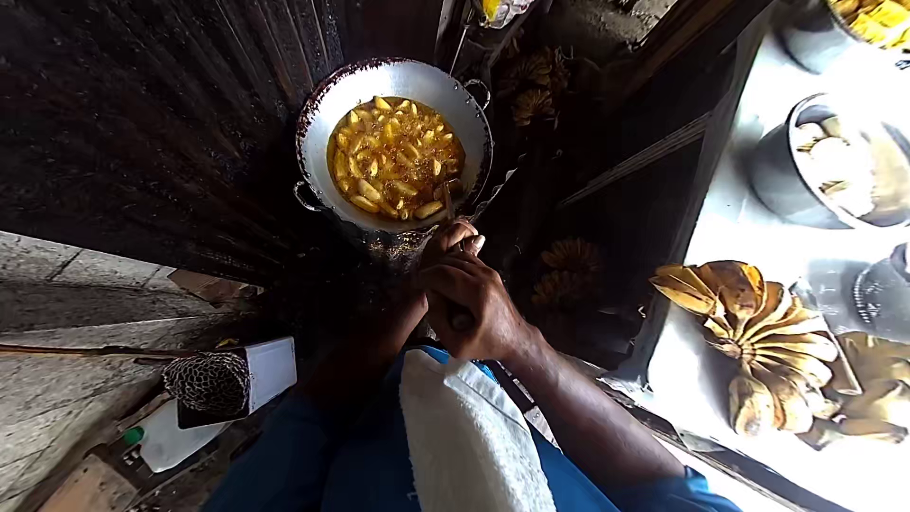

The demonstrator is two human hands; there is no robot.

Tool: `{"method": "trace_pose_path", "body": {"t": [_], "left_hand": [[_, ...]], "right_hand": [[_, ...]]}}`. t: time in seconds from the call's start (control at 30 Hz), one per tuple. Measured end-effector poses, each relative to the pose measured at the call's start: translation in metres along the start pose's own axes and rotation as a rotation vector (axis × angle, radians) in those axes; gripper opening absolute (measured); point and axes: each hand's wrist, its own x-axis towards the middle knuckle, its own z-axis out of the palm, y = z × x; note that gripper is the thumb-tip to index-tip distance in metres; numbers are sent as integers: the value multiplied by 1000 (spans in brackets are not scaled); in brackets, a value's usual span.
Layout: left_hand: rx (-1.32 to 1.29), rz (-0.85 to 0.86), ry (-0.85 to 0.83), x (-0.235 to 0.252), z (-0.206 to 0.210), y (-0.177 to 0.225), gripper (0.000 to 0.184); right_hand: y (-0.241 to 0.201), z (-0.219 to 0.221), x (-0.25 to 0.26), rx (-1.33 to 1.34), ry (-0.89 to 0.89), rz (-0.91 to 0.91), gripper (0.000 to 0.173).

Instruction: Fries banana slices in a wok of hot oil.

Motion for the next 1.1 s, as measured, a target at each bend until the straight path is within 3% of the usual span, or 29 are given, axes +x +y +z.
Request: {"method": "trace_pose_path", "body": {"t": [0.1,0.13,0.17,0.2,0.23,0.37,0.5,0.6,0.8,1.1], "left_hand": [[69,-13,33,1,2,21,17],[172,-202,-76,8,-4,42,16],[231,-565,-295,31,-15,73,16],[196,-256,-116,14,-4,32,16],[111,-90,-14,9,4,1,17],[57,-13,-30,15,11,-51,17],[99,-14,-101,20,11,-75,20],[122,12,-90,20,11,-77,20],[84,-25,-68,10,13,-32,17],[52,43,-67,-30,4,-7,19]], "right_hand": [[-8,-5,0,1,7,-9,20],[-2,-2,-2,5,9,-14,20],[7,2,-3,9,10,-20,19],[16,5,-4,6,9,-23,19],[25,8,-6,7,13,-25,20],[61,24,-18,14,61,-23,23],[84,38,-30,15,115,-26,24],[83,36,-30,17,121,-19,25],[42,7,-21,52,111,5,24],[-8,-7,-19,41,-5,32,22]]}}
